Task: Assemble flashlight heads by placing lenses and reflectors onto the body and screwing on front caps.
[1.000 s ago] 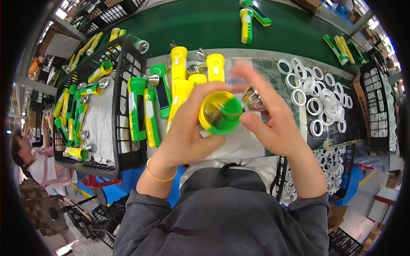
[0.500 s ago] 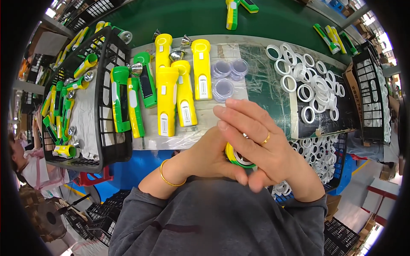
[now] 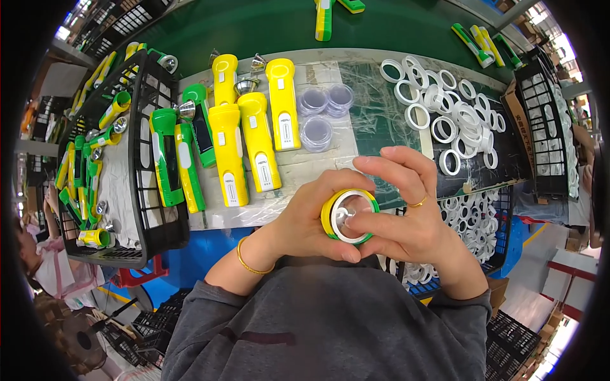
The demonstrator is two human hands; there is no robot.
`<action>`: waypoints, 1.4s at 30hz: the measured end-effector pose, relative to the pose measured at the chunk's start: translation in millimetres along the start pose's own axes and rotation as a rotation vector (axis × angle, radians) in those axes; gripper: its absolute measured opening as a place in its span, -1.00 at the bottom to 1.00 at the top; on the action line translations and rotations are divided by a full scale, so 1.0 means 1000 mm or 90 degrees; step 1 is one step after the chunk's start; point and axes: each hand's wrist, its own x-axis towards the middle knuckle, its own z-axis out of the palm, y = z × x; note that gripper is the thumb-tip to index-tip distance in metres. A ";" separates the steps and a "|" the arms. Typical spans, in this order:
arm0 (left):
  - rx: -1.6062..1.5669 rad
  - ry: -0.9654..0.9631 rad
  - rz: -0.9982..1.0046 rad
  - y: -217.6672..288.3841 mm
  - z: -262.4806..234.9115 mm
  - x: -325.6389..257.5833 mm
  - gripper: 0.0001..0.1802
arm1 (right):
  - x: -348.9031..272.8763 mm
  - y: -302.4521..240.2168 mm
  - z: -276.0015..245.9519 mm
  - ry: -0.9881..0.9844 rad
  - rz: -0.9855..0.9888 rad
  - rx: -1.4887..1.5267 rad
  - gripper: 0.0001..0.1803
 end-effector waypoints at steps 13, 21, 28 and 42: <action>0.044 0.021 0.018 -0.002 -0.012 -0.002 -0.02 | 0.011 0.008 0.000 -0.005 0.002 0.049 -0.67; 0.028 0.029 -0.008 -0.001 -0.010 -0.003 -0.03 | 0.012 0.009 0.001 -0.068 -0.033 -0.048 -0.67; 0.050 0.032 0.018 -0.003 -0.011 -0.002 -0.11 | 0.017 0.009 0.001 -0.084 -0.031 -0.031 -0.65; 0.082 0.024 -0.011 0.006 -0.013 -0.001 -0.20 | 0.017 0.005 0.002 -0.063 -0.048 -0.093 -0.59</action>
